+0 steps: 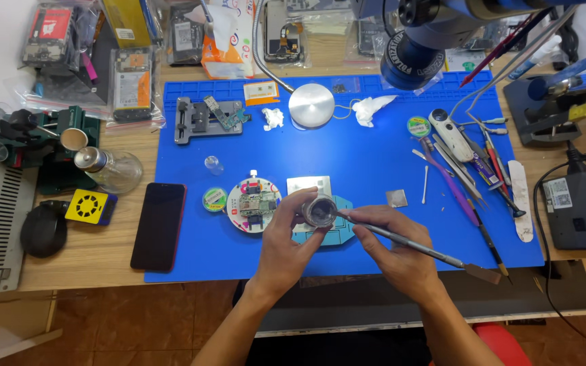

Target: The person scoops solder paste from a small container using a metal spatula and spreads it evenly across a stencil placed over a circuit board. The person repeatedly dips the spatula into the paste and smooths it over the stencil openings.

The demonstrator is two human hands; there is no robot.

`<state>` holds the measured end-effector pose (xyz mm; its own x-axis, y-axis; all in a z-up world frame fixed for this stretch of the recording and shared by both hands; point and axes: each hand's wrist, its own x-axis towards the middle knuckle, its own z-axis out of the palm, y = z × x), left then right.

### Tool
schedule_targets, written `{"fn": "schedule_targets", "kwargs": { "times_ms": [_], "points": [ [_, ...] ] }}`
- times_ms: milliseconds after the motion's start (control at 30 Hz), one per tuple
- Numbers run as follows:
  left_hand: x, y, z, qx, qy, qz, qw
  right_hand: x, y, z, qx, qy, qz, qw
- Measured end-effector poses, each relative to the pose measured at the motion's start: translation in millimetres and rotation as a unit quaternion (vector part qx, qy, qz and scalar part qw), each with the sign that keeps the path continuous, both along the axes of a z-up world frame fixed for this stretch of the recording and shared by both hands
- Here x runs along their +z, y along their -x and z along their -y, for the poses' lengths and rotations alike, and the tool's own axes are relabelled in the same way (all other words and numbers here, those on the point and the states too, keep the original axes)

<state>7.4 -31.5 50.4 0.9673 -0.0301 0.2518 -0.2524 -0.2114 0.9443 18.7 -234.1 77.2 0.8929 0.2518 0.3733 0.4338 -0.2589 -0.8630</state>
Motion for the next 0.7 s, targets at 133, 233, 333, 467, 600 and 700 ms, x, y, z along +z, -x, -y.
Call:
{"fn": "schedule_targets", "kwargs": {
  "times_ms": [133,233,333,467,600,700],
  "points": [
    [1,-1,5,-0.002,0.015,-0.009,1.000,1,-1,-7,-0.040,-0.072,-0.021,0.996],
    [-8,-1,9,-0.009,0.035,-0.031,0.999,-9,-3,-3,-0.048,-0.073,-0.030,0.996],
    [-15,-1,11,-0.015,0.092,-0.078,0.993,-12,-5,1,-0.050,-0.063,-0.047,0.996],
    [-15,-3,11,-0.009,0.077,-0.074,0.994,-3,-5,-2,-0.059,-0.043,-0.053,0.996],
    [-17,-5,11,-0.006,0.057,-0.060,0.997,-6,-5,-1,-0.082,-0.002,-0.068,0.994],
    [-19,-5,12,-0.009,0.052,-0.057,0.997,-4,-4,-3,-0.084,-0.012,-0.052,0.995]
  ]
}}
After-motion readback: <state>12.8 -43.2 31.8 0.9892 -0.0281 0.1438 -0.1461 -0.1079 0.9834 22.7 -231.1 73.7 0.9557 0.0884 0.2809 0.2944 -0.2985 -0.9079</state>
